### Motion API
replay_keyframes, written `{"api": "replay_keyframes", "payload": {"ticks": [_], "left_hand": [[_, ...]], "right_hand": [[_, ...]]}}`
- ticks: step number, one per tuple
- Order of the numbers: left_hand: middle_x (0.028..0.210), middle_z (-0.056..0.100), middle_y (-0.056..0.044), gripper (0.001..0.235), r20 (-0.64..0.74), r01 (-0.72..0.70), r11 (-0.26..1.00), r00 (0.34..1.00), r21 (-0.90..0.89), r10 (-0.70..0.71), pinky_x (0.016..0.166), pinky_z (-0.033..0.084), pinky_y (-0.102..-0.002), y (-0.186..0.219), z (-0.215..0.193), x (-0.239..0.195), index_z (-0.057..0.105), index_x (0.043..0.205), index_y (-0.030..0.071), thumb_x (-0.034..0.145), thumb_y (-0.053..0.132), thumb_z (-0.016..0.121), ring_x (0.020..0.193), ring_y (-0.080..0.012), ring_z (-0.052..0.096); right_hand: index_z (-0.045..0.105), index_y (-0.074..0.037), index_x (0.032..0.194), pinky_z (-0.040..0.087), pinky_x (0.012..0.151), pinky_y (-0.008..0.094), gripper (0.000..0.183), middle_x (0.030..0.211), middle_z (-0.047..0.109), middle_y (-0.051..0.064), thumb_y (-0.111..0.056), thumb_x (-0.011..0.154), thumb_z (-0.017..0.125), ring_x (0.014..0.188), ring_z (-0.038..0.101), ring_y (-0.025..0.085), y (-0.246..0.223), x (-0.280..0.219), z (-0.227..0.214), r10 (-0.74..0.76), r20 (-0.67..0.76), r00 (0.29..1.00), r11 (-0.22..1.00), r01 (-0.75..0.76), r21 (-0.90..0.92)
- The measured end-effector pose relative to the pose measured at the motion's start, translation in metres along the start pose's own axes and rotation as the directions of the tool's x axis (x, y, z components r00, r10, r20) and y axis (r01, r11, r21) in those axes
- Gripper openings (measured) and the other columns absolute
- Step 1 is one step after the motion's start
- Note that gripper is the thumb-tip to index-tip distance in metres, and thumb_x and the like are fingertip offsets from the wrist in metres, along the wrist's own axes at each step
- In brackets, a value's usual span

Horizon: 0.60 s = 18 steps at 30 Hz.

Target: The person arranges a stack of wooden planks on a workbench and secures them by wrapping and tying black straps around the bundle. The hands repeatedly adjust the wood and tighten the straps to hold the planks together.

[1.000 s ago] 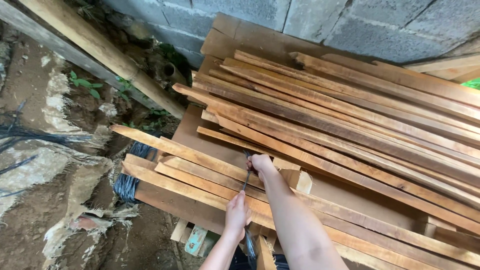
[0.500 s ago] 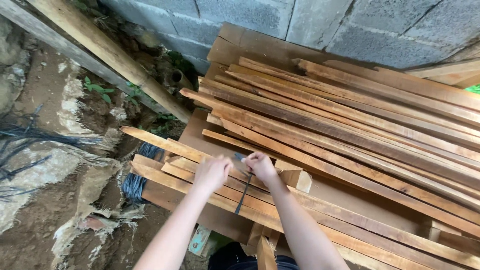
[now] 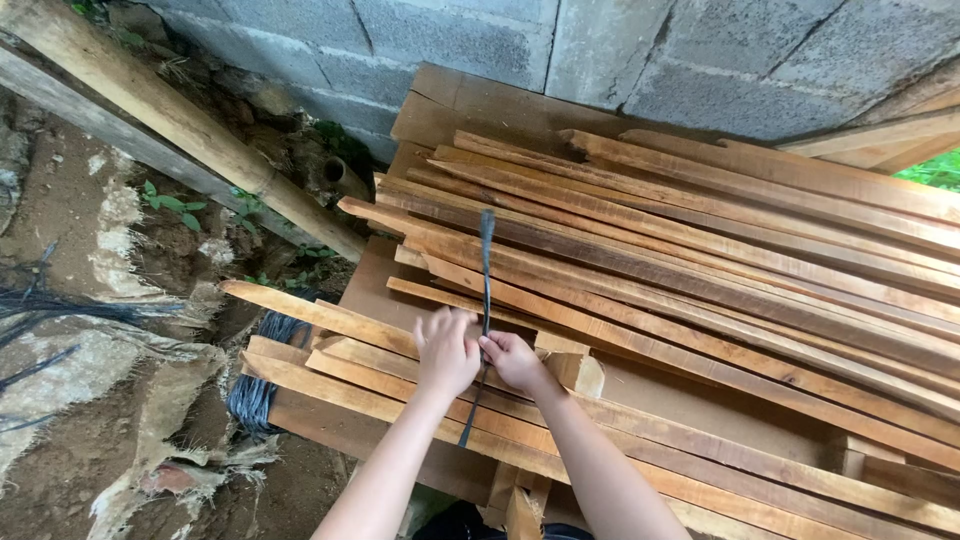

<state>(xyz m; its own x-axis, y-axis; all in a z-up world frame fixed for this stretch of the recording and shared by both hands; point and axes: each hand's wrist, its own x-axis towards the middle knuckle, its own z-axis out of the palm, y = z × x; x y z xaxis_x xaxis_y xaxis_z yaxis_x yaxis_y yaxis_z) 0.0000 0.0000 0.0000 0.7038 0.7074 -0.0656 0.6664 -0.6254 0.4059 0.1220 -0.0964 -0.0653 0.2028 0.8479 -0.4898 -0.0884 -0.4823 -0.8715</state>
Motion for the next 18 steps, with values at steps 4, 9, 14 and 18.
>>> {"api": "replay_keyframes", "payload": {"ticks": [4, 9, 14, 18], "left_hand": [[0.125, 0.067, -0.011, 0.028, 0.374, 0.116, 0.991, 0.924, -0.068, -0.083, 0.120, 0.017, -0.060, -0.018, -0.004, -0.014, 0.065, 0.123, 0.012, 0.098, 0.024, 0.059, 0.127, -0.0288, 0.054], [0.103, 0.076, -0.003, 0.020, 0.209, 0.060, 0.994, 0.977, -0.090, -0.040, 0.115, 0.035, -0.051, -0.014, -0.011, -0.023, 0.079, 0.096, 0.017, 0.096, 0.032, 0.066, 0.111, -0.0246, 0.064], [0.103, 0.076, -0.001, 0.019, 0.201, 0.091, 0.996, 0.976, -0.005, -0.088, 0.110, 0.034, -0.052, -0.001, -0.038, -0.037, 0.080, 0.092, 0.018, 0.093, 0.031, 0.067, 0.112, -0.0231, 0.062], [0.108, 0.074, -0.003, 0.023, 0.290, 0.226, 0.974, 0.933, -0.014, -0.212, 0.101, 0.040, -0.051, 0.007, -0.041, -0.027, 0.079, 0.103, 0.019, 0.094, 0.038, 0.070, 0.106, -0.0240, 0.066]], "right_hand": [[0.070, -0.003, 0.094, 0.046, 0.065, 0.027, 0.031, 0.073, 0.061, -0.002, -0.029, 0.105, 0.056, 0.067, 0.051, 0.008, 0.000, -0.005, 0.004, -0.007, -0.005, 1.000, 1.000, 0.007, 0.028], [0.075, 0.000, 0.092, 0.053, 0.066, 0.025, 0.025, 0.078, 0.072, 0.001, -0.023, 0.099, 0.067, 0.068, 0.061, 0.007, -0.014, -0.015, 0.000, 0.038, -0.094, 0.995, 0.969, -0.014, 0.247], [0.075, -0.001, 0.092, 0.052, 0.065, 0.024, 0.027, 0.075, 0.071, 0.000, -0.026, 0.100, 0.067, 0.067, 0.060, 0.006, -0.026, -0.016, -0.001, 0.083, -0.087, 0.993, 0.990, -0.072, 0.125], [0.073, -0.002, 0.089, 0.049, 0.064, 0.023, 0.031, 0.073, 0.068, 0.000, -0.029, 0.102, 0.065, 0.065, 0.058, 0.006, -0.007, -0.012, 0.001, 0.067, -0.072, 0.995, 0.996, -0.062, 0.063]]}}
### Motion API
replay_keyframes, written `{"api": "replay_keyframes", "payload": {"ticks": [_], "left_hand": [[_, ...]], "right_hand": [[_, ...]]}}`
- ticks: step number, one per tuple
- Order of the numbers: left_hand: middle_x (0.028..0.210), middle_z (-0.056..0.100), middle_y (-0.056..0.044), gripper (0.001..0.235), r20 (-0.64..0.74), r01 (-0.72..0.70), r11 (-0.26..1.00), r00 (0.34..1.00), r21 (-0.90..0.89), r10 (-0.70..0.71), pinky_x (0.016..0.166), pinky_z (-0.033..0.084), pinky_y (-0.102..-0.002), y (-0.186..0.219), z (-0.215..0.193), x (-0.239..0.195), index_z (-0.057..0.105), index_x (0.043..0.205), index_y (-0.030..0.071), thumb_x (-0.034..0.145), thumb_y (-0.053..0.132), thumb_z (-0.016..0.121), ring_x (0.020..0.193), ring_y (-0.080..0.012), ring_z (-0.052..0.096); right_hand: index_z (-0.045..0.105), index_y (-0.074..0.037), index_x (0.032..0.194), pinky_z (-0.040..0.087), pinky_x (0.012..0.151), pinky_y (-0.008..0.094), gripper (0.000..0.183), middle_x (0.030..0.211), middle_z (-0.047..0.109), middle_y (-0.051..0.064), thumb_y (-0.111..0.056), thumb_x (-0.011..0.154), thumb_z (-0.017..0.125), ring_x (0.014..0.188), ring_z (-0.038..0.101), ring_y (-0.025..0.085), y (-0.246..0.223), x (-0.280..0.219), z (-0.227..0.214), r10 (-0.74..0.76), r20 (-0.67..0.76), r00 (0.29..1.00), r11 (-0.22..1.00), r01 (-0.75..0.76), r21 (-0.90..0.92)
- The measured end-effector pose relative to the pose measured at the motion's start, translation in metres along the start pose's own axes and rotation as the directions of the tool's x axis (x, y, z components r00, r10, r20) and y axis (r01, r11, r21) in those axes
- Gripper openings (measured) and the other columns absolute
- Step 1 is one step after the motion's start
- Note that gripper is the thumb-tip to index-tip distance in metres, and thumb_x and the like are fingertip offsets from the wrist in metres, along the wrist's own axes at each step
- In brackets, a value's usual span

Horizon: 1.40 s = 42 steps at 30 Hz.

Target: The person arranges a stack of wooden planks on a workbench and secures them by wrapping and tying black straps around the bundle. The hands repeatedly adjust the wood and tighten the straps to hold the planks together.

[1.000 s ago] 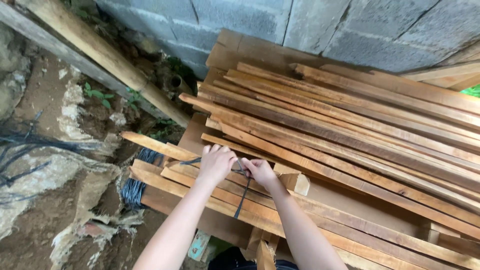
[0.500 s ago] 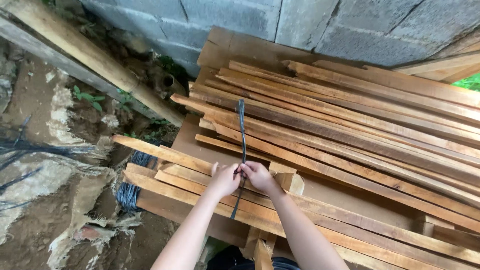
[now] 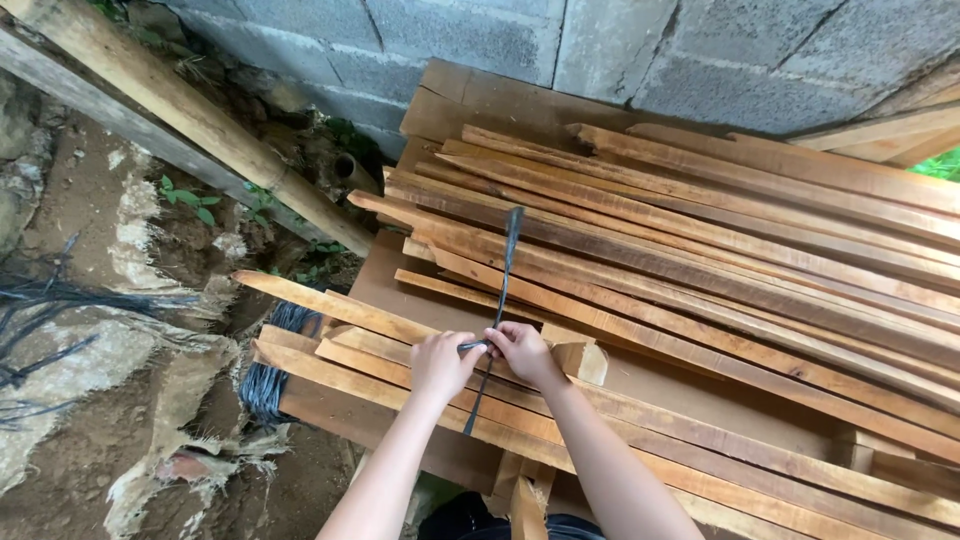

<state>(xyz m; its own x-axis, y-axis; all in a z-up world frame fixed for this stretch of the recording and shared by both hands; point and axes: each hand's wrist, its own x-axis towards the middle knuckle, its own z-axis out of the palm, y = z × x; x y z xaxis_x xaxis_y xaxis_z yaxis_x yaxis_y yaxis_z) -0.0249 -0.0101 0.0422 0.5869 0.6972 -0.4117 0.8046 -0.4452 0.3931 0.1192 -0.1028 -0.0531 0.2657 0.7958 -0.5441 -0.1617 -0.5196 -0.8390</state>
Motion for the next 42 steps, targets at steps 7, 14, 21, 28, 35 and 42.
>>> {"api": "replay_keyframes", "payload": {"ticks": [7, 14, 21, 28, 35, 42], "left_hand": [[0.093, 0.079, -0.009, 0.025, 0.093, 0.160, 0.934, 0.986, -0.318, -0.137, 0.078, 0.058, -0.038, 0.001, 0.015, 0.016, 0.084, 0.100, 0.018, 0.089, 0.038, 0.073, 0.086, -0.0256, 0.076], [0.096, 0.079, -0.007, 0.022, 0.095, 0.171, 0.954, 0.984, -0.247, -0.152, 0.079, 0.058, -0.039, 0.008, 0.007, 0.014, 0.083, 0.100, 0.020, 0.089, 0.035, 0.072, 0.089, -0.0259, 0.074], [0.103, 0.078, -0.002, 0.022, 0.108, -0.087, 0.996, 0.990, -0.017, 0.089, 0.091, 0.053, -0.040, 0.002, 0.006, 0.020, 0.080, 0.101, 0.021, 0.093, 0.038, 0.069, 0.100, -0.0238, 0.071], [0.105, 0.079, 0.003, 0.026, 0.179, -0.082, 0.996, 0.980, -0.030, 0.086, 0.093, 0.051, -0.038, -0.004, -0.003, 0.031, 0.082, 0.101, 0.030, 0.091, 0.050, 0.067, 0.101, -0.0198, 0.072], [0.104, 0.078, 0.004, 0.027, 0.199, -0.220, 0.974, 0.958, 0.058, 0.205, 0.101, 0.041, -0.041, -0.003, -0.011, 0.039, 0.082, 0.100, 0.029, 0.091, 0.049, 0.065, 0.107, -0.0189, 0.066], [0.114, 0.078, 0.000, 0.026, 0.351, -0.123, 0.981, 0.921, -0.151, 0.169, 0.104, 0.051, -0.039, -0.009, -0.012, 0.054, 0.081, 0.107, 0.022, 0.092, 0.041, 0.070, 0.110, -0.0203, 0.070]], "right_hand": [[0.064, -0.005, 0.094, 0.054, 0.066, 0.025, 0.015, 0.078, 0.073, 0.004, -0.019, 0.097, 0.070, 0.071, 0.065, 0.009, -0.007, -0.012, 0.002, -0.061, -0.058, 0.996, 0.978, 0.071, 0.195], [0.069, 0.001, 0.112, 0.061, 0.084, 0.033, 0.021, 0.104, 0.074, 0.012, -0.005, 0.093, 0.071, 0.095, 0.073, 0.022, -0.009, -0.041, 0.009, -0.607, -0.162, 0.778, 0.785, 0.556, -0.272], [0.072, 0.002, 0.106, 0.058, 0.082, 0.036, 0.015, 0.103, 0.071, 0.017, -0.001, 0.093, 0.065, 0.093, 0.072, 0.034, -0.012, -0.044, 0.007, -0.613, -0.134, 0.778, 0.732, 0.496, -0.468], [0.071, -0.001, 0.095, 0.053, 0.086, 0.038, 0.020, 0.096, 0.072, 0.012, -0.021, 0.092, 0.071, 0.088, 0.071, 0.028, 0.020, -0.020, -0.006, -0.365, -0.153, 0.918, 0.879, 0.286, -0.382], [0.069, -0.001, 0.092, 0.055, 0.077, 0.036, 0.037, 0.094, 0.070, 0.012, -0.034, 0.084, 0.083, 0.083, 0.068, 0.024, -0.029, -0.041, 0.000, -0.142, -0.090, 0.986, 0.890, 0.088, -0.447], [0.073, -0.002, 0.085, 0.060, 0.061, 0.037, 0.017, 0.077, 0.073, 0.015, -0.019, 0.087, 0.074, 0.065, 0.072, 0.027, -0.014, -0.046, 0.004, -0.533, -0.255, 0.807, 0.748, 0.308, -0.587]]}}
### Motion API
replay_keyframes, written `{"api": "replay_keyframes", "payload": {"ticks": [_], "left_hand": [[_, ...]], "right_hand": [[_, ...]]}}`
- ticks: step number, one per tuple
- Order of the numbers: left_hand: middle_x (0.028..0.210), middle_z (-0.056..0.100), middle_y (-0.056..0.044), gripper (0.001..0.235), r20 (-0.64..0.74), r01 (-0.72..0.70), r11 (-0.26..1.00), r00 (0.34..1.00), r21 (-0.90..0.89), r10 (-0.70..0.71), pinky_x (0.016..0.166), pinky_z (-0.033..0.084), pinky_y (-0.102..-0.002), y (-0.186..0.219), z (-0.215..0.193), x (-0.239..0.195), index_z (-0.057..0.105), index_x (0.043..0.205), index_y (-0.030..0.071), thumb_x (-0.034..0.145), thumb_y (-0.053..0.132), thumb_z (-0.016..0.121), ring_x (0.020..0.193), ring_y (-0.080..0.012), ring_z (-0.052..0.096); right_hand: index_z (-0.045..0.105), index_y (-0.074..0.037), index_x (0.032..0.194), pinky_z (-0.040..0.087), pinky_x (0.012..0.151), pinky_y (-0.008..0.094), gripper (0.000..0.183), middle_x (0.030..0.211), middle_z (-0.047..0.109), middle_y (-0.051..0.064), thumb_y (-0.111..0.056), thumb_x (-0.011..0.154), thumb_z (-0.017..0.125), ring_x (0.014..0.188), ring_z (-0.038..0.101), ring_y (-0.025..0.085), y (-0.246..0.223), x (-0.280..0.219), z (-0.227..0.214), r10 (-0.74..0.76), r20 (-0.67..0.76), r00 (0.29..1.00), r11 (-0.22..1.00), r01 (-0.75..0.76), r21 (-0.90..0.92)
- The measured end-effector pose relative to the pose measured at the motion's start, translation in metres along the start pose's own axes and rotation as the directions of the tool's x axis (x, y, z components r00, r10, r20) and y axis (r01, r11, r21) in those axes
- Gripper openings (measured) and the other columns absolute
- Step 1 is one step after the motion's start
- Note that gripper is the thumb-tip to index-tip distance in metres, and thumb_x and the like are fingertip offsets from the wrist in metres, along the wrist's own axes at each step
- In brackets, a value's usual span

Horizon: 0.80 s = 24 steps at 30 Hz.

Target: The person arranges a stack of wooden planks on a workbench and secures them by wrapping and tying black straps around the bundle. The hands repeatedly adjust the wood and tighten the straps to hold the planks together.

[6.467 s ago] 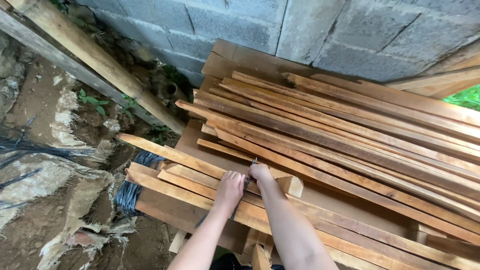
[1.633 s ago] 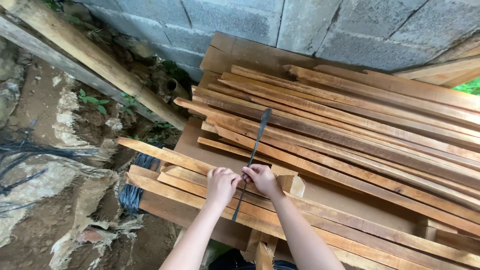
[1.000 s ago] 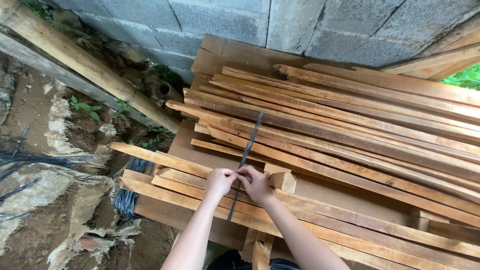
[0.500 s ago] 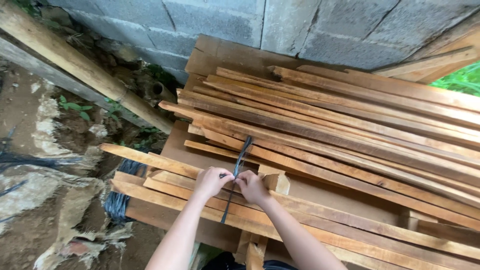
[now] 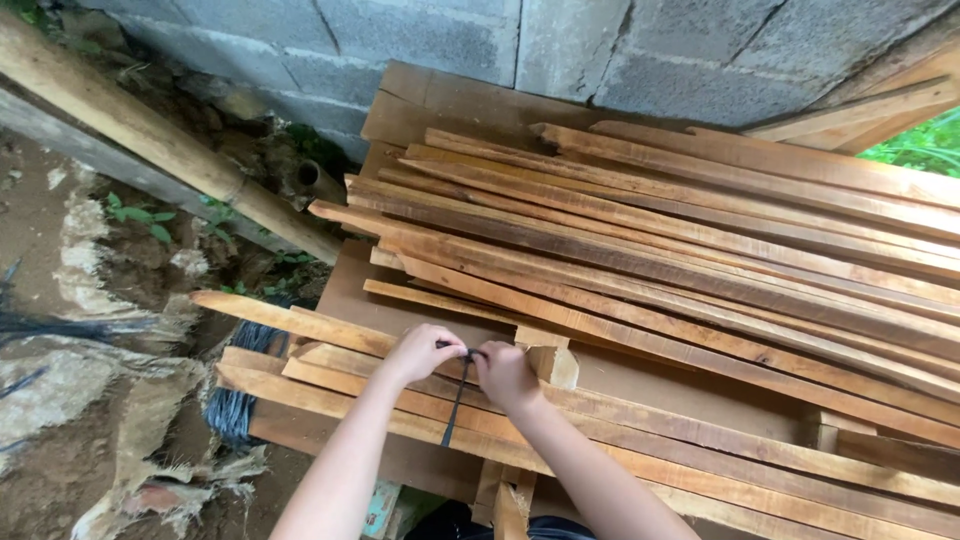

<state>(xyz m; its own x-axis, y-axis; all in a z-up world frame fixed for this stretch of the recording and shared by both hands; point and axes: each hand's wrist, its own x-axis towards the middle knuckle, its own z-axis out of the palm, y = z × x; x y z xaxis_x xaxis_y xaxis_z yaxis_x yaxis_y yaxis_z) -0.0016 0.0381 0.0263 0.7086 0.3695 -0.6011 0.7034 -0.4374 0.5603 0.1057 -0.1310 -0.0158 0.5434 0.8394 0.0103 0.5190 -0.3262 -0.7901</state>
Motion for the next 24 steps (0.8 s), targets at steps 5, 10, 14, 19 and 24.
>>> {"api": "replay_keyframes", "payload": {"ticks": [5, 10, 14, 19, 24], "left_hand": [[0.112, 0.079, 0.001, 0.028, 0.174, 0.069, 0.994, 0.983, -0.082, -0.054, 0.099, 0.053, -0.036, 0.001, -0.025, 0.013, 0.082, 0.109, 0.021, 0.090, 0.038, 0.073, 0.106, -0.0163, 0.072], [0.102, 0.082, -0.002, 0.025, 0.241, 0.031, 0.995, 0.970, -0.096, -0.007, 0.090, 0.059, -0.034, -0.048, -0.015, 0.051, 0.083, 0.104, 0.018, 0.086, 0.035, 0.077, 0.095, -0.0162, 0.076], [0.099, 0.081, -0.002, 0.022, 0.187, -0.004, 1.000, 0.982, -0.018, 0.007, 0.087, 0.057, -0.033, -0.042, -0.022, 0.055, 0.085, 0.101, 0.021, 0.084, 0.035, 0.080, 0.090, -0.0165, 0.074], [0.095, 0.081, -0.001, 0.021, 0.148, 0.032, 0.999, 0.989, -0.012, -0.030, 0.085, 0.057, -0.035, -0.026, -0.024, 0.039, 0.085, 0.099, 0.023, 0.084, 0.036, 0.080, 0.088, -0.0173, 0.073], [0.083, 0.081, -0.006, 0.023, -0.005, -0.016, 0.996, 1.000, 0.084, 0.016, 0.097, 0.046, -0.038, -0.020, -0.021, 0.024, 0.085, 0.094, 0.021, 0.086, 0.041, 0.077, 0.084, -0.0214, 0.074]], "right_hand": [[0.066, -0.002, 0.083, 0.057, 0.057, 0.039, 0.028, 0.078, 0.069, 0.016, -0.019, 0.101, 0.053, 0.069, 0.069, 0.027, -0.026, 0.003, -0.017, 0.019, 0.315, 0.949, 0.899, 0.121, -0.420], [0.064, -0.002, 0.086, 0.057, 0.063, 0.044, 0.026, 0.081, 0.066, 0.015, -0.023, 0.097, 0.052, 0.075, 0.066, 0.029, -0.018, -0.024, -0.026, 0.024, 0.437, 0.899, 0.894, 0.177, -0.412], [0.064, -0.001, 0.093, 0.057, 0.069, 0.043, 0.020, 0.081, 0.065, 0.014, -0.017, 0.098, 0.054, 0.073, 0.065, 0.028, -0.010, -0.038, -0.026, -0.055, 0.401, 0.914, 0.949, 0.173, -0.262], [0.063, -0.002, 0.085, 0.057, 0.073, 0.043, 0.017, 0.080, 0.065, 0.013, -0.016, 0.095, 0.057, 0.073, 0.065, 0.028, -0.009, -0.042, -0.027, -0.173, 0.313, 0.934, 0.952, 0.240, -0.191], [0.062, -0.004, 0.085, 0.056, 0.068, 0.043, 0.024, 0.077, 0.066, 0.014, -0.026, 0.096, 0.062, 0.069, 0.065, 0.029, -0.036, -0.024, -0.046, 0.206, 0.384, 0.900, 0.977, -0.168, -0.130]]}}
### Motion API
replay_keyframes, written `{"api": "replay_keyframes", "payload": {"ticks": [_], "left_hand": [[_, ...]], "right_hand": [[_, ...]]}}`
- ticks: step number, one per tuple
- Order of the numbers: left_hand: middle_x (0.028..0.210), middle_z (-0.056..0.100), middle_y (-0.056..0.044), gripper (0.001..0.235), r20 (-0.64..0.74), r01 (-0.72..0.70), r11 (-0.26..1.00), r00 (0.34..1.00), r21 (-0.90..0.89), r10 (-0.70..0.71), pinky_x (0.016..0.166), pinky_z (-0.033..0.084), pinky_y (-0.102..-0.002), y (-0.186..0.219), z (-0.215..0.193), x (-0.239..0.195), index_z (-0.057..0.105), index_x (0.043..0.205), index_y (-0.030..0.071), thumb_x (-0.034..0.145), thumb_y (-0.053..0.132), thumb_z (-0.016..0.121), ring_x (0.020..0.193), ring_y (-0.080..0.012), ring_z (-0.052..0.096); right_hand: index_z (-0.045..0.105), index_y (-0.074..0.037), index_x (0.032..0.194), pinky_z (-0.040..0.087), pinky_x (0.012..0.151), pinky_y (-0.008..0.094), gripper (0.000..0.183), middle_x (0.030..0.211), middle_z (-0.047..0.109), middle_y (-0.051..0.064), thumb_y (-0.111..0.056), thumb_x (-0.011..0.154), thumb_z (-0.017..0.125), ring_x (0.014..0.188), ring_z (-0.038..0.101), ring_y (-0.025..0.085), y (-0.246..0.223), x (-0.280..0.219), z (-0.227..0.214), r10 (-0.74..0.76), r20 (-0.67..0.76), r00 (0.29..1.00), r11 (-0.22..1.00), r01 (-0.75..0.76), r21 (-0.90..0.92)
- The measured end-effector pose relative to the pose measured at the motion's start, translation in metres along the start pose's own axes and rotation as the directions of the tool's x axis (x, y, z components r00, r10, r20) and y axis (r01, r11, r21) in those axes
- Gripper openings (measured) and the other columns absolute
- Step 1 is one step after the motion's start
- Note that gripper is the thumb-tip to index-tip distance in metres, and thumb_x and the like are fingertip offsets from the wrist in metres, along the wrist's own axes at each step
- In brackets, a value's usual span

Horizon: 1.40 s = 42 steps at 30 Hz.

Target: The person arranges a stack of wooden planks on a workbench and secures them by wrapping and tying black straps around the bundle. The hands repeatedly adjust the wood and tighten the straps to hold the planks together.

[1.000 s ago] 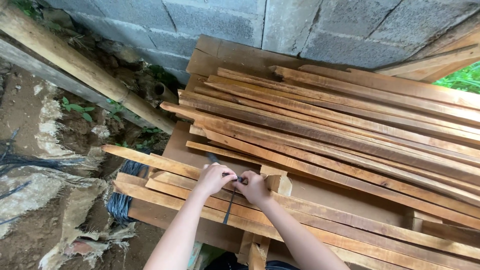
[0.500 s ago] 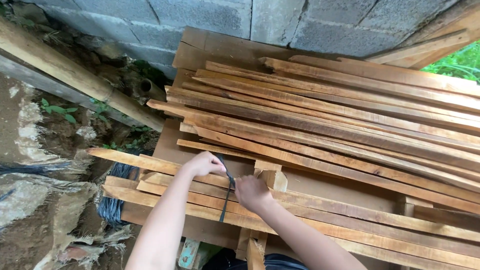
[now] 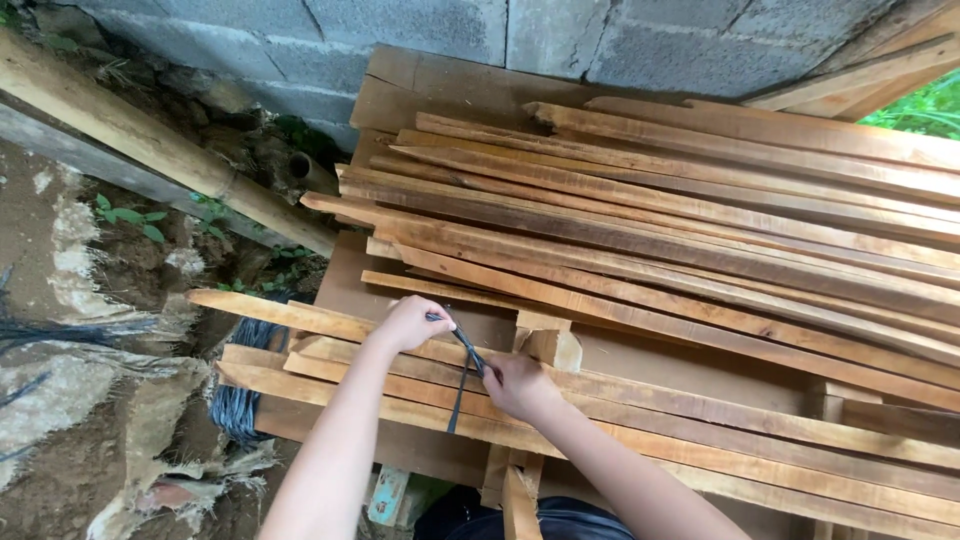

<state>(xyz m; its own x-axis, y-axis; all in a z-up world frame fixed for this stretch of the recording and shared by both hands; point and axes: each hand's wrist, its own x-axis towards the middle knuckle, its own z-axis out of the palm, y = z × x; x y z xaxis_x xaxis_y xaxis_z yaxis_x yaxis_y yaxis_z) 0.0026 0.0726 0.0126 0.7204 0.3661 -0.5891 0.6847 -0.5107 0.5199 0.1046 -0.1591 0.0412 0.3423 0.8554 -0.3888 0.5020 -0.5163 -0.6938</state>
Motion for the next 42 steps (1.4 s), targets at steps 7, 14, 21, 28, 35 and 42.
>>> {"api": "replay_keyframes", "payload": {"ticks": [7, 14, 21, 28, 35, 42], "left_hand": [[0.089, 0.078, -0.004, 0.028, -0.096, -0.006, 0.994, 0.995, -0.110, -0.004, 0.083, 0.058, -0.037, 0.018, 0.015, -0.023, 0.083, 0.096, 0.018, 0.083, 0.042, 0.077, 0.085, -0.0214, 0.074], [0.108, 0.076, 0.001, 0.025, -0.373, 0.102, 0.974, 0.912, -0.200, -0.172, 0.109, 0.037, -0.050, 0.022, 0.057, -0.032, 0.077, 0.098, 0.018, 0.089, 0.041, 0.073, 0.111, -0.0209, 0.065], [0.125, 0.070, 0.004, 0.023, -0.434, 0.179, 0.977, 0.876, -0.116, -0.212, 0.123, 0.009, -0.061, 0.046, 0.074, -0.033, 0.080, 0.092, 0.022, 0.089, 0.042, 0.070, 0.131, -0.0248, 0.051], [0.122, 0.072, 0.003, 0.022, -0.555, 0.190, 0.979, 0.807, -0.079, -0.202, 0.122, 0.004, -0.061, 0.055, 0.105, -0.039, 0.082, 0.092, 0.018, 0.091, 0.036, 0.068, 0.137, -0.0297, 0.046], [0.104, 0.076, -0.001, 0.025, -0.598, 0.112, 0.990, 0.789, -0.081, -0.138, 0.122, 0.002, -0.061, 0.057, 0.099, -0.045, 0.083, 0.090, 0.015, 0.094, 0.032, 0.066, 0.134, -0.0311, 0.047], [0.097, 0.075, -0.002, 0.023, -0.597, 0.080, 0.994, 0.795, -0.079, -0.111, 0.122, 0.004, -0.061, 0.053, 0.103, -0.048, 0.082, 0.087, 0.013, 0.093, 0.029, 0.068, 0.132, -0.0298, 0.050]], "right_hand": [[0.068, -0.001, 0.112, 0.056, 0.057, 0.038, 0.032, 0.091, 0.064, 0.013, -0.026, 0.091, 0.069, 0.069, 0.066, 0.028, 0.001, 0.038, 0.025, -0.141, -0.267, 0.953, 0.971, 0.186, 0.151], [0.074, -0.001, 0.103, 0.052, 0.068, 0.028, 0.023, 0.086, 0.074, 0.004, -0.022, 0.101, 0.064, 0.075, 0.065, 0.010, 0.069, 0.091, 0.074, -0.005, -0.228, 0.974, 0.791, 0.144, 0.595], [0.071, -0.002, 0.098, 0.050, 0.062, 0.024, 0.021, 0.080, 0.070, 0.001, -0.020, 0.102, 0.061, 0.068, 0.060, 0.008, 0.069, 0.111, 0.080, 0.191, -0.040, 0.981, 0.500, -0.062, 0.864], [0.065, -0.005, 0.092, 0.049, 0.058, 0.025, 0.021, 0.078, 0.066, 0.002, -0.020, 0.103, 0.058, 0.065, 0.059, 0.009, 0.068, 0.117, 0.081, 0.258, 0.080, 0.963, 0.336, -0.167, 0.927], [0.060, -0.005, 0.089, 0.042, 0.053, 0.027, 0.019, 0.069, 0.055, 0.001, -0.016, 0.104, 0.057, 0.058, 0.049, 0.012, 0.071, 0.135, 0.095, 0.348, 0.087, 0.933, 0.132, -0.141, 0.981], [0.058, -0.006, 0.087, 0.043, 0.058, 0.027, 0.016, 0.069, 0.055, 0.002, -0.013, 0.102, 0.057, 0.060, 0.049, 0.012, 0.067, 0.136, 0.100, 0.437, 0.057, 0.898, 0.087, -0.105, 0.991]]}}
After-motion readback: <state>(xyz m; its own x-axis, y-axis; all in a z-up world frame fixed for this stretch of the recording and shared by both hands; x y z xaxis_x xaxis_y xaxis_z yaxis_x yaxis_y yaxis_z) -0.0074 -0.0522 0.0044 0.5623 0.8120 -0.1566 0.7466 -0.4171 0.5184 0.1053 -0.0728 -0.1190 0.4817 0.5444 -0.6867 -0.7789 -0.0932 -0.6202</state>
